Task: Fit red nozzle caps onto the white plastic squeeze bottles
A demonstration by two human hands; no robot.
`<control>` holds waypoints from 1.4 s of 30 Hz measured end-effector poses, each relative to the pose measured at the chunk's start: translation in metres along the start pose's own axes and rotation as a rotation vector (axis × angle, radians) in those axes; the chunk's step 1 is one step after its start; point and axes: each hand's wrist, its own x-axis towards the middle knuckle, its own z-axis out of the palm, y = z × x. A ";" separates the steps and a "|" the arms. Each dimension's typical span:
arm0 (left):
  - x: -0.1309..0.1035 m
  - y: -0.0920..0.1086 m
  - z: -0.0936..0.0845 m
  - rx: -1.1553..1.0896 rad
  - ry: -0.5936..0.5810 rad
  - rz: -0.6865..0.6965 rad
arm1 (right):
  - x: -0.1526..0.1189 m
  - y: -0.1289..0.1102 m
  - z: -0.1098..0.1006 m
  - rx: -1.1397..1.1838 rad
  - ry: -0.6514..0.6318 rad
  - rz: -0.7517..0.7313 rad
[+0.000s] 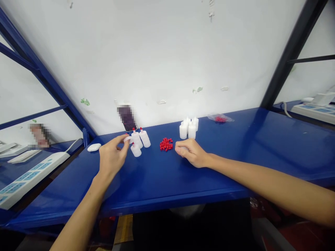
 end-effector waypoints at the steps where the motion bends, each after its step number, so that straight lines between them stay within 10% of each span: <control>1: 0.004 -0.004 0.001 -0.032 0.012 -0.031 | 0.000 0.000 0.000 -0.001 0.000 0.003; 19: -0.015 -0.011 0.014 -0.053 -0.107 0.230 | -0.001 -0.004 -0.002 0.039 -0.016 -0.019; 32: -0.011 -0.010 0.012 -0.125 -0.142 0.022 | 0.002 -0.005 -0.001 -0.014 0.013 0.023; 37: -0.021 0.023 -0.011 -0.064 0.188 0.136 | 0.007 0.000 0.002 0.130 0.113 0.164; 42: -0.083 0.075 -0.055 -0.197 -0.183 0.384 | 0.012 0.008 0.002 0.127 0.155 0.234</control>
